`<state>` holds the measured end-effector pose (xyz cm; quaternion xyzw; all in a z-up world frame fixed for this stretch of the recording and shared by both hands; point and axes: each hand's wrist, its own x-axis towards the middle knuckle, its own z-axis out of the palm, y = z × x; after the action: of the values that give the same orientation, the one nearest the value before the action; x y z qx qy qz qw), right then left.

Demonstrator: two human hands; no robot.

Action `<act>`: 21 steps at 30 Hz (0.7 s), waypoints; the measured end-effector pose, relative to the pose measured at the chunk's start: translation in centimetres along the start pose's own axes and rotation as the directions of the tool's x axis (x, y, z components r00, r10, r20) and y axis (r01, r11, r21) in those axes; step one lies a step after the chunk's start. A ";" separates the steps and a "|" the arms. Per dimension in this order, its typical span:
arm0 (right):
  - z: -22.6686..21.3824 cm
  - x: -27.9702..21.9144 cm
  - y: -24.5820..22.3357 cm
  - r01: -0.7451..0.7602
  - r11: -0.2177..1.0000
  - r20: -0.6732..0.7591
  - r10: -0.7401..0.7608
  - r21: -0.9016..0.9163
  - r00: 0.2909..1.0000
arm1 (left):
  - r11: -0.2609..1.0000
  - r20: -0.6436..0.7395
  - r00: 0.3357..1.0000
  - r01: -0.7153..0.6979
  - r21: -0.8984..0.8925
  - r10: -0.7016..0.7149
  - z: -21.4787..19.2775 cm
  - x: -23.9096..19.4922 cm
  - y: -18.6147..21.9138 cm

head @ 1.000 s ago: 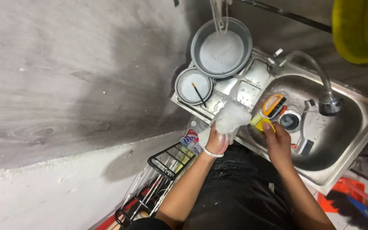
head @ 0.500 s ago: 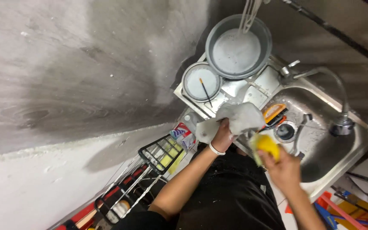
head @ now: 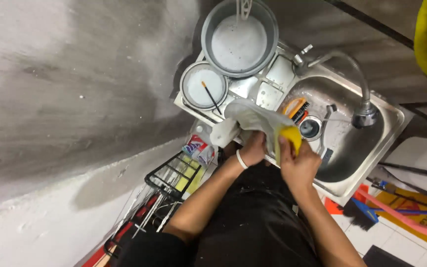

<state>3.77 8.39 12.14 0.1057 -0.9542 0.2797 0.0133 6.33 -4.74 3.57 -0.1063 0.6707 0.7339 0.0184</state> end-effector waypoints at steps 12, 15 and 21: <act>1.8 4.1 -1.1 0.097 0.969 -0.007 -0.101 -0.228 0.995 | 0.896 0.185 0.967 -0.233 0.378 0.174 1.9 -0.6 -3.8; 0.6 1.0 0.8 0.144 0.951 0.024 -0.143 -0.273 0.989 | 0.852 0.107 0.978 -0.210 0.479 0.181 0.9 0.8 -3.4; 0.2 -1.9 3.3 0.114 0.987 0.039 -0.110 -0.115 0.993 | 0.948 -0.044 0.970 -0.222 0.230 0.237 0.7 -0.1 -0.3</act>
<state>4.95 11.34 10.10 0.1625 -0.9615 0.2206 0.0195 6.36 -3.99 3.30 -0.0506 0.7569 0.6467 -0.0790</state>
